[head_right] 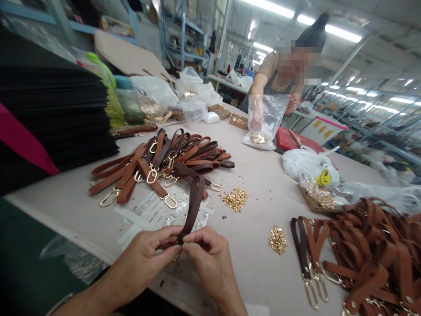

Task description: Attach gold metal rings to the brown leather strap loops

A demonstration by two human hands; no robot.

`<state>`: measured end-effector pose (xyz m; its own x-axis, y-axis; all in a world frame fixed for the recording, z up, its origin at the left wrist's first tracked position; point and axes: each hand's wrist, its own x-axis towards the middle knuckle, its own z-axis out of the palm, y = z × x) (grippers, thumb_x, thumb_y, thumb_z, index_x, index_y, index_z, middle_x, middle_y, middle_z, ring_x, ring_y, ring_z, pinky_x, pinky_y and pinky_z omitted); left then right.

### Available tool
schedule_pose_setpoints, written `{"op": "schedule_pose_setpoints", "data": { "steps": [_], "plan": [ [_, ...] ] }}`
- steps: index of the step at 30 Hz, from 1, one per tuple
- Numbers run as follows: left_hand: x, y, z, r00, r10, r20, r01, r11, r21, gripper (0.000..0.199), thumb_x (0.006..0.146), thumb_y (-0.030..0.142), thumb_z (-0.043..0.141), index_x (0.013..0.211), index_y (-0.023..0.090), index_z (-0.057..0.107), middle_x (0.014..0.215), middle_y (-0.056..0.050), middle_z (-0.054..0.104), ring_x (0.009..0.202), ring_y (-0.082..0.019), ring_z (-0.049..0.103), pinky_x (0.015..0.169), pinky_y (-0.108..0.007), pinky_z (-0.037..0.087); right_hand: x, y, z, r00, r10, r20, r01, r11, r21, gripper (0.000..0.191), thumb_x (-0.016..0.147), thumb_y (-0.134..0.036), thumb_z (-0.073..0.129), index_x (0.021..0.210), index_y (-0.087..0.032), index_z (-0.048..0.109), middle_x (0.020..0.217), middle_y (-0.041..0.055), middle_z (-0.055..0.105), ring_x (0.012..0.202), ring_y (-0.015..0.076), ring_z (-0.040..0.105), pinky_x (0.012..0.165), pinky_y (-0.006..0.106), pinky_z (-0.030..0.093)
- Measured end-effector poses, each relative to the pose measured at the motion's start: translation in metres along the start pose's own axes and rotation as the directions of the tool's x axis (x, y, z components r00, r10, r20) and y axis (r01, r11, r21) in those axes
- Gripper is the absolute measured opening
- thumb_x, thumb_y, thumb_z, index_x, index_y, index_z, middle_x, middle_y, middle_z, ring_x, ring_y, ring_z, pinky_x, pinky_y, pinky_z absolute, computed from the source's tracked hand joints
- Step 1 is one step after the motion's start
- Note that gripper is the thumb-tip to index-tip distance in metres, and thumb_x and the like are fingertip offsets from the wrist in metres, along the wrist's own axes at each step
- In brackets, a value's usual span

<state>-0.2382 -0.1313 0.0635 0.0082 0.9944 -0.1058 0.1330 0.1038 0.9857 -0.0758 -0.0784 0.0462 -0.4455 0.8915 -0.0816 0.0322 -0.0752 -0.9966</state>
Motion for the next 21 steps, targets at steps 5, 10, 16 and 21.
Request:
{"op": "schedule_pose_setpoints", "data": {
  "steps": [5, 10, 16, 21],
  "plan": [
    [0.0, -0.005, -0.001, 0.998, 0.056, 0.008, -0.056, 0.964, 0.261, 0.033, 0.086, 0.028, 0.061, 0.117, 0.03, 0.072, 0.097, 0.001, 0.079, 0.088, -0.022, 0.073, 0.076, -0.022, 0.055, -0.005, -0.001, 0.003, 0.996, 0.011, -0.088, -0.001, 0.994, 0.107, 0.008, 0.07, -0.017, 0.075, 0.075, -0.018, 0.069, 0.075, -0.0011, 0.068, 0.073, 0.0144, 0.062, 0.07, 0.026, 0.047],
    [0.006, -0.041, 0.001, 0.991, 0.102, -0.081, -0.074, 0.952, 0.296, 0.029, 0.077, 0.04, 0.071, 0.105, 0.034, 0.077, 0.097, 0.002, 0.08, 0.09, -0.026, 0.073, 0.087, -0.025, 0.055, -0.004, 0.004, 0.004, 0.982, 0.078, -0.175, -0.036, 0.972, 0.234, 0.03, 0.06, -0.013, 0.08, 0.075, -0.02, 0.054, 0.068, -0.0044, 0.064, 0.063, 0.0127, 0.06, 0.061, 0.024, 0.046],
    [0.019, -0.047, 0.02, 0.996, -0.083, 0.04, 0.088, 0.982, -0.165, 0.042, 0.073, 0.047, 0.076, 0.112, 0.03, 0.07, 0.095, -0.001, 0.079, 0.086, -0.025, 0.074, 0.082, -0.027, 0.058, -0.007, -0.007, -0.012, 0.979, 0.043, -0.199, -0.017, 0.992, 0.128, 0.027, 0.065, -0.019, 0.078, 0.079, -0.021, 0.055, 0.068, -0.0049, 0.063, 0.059, 0.0124, 0.059, 0.057, 0.024, 0.048],
    [0.031, -0.036, 0.026, 0.922, -0.37, 0.11, 0.372, 0.776, -0.509, 0.053, 0.063, 0.041, 0.086, 0.107, 0.022, 0.062, 0.072, 0.0, 0.075, 0.062, -0.019, 0.07, 0.059, -0.024, 0.057, -0.01, -0.013, -0.093, 0.93, -0.264, -0.257, -0.001, 0.696, -0.718, 0.007, 0.088, -0.019, 0.059, 0.095, -0.02, 0.059, 0.088, 0.001, 0.069, 0.082, 0.0148, 0.064, 0.078, 0.027, 0.05]
  ]
}}
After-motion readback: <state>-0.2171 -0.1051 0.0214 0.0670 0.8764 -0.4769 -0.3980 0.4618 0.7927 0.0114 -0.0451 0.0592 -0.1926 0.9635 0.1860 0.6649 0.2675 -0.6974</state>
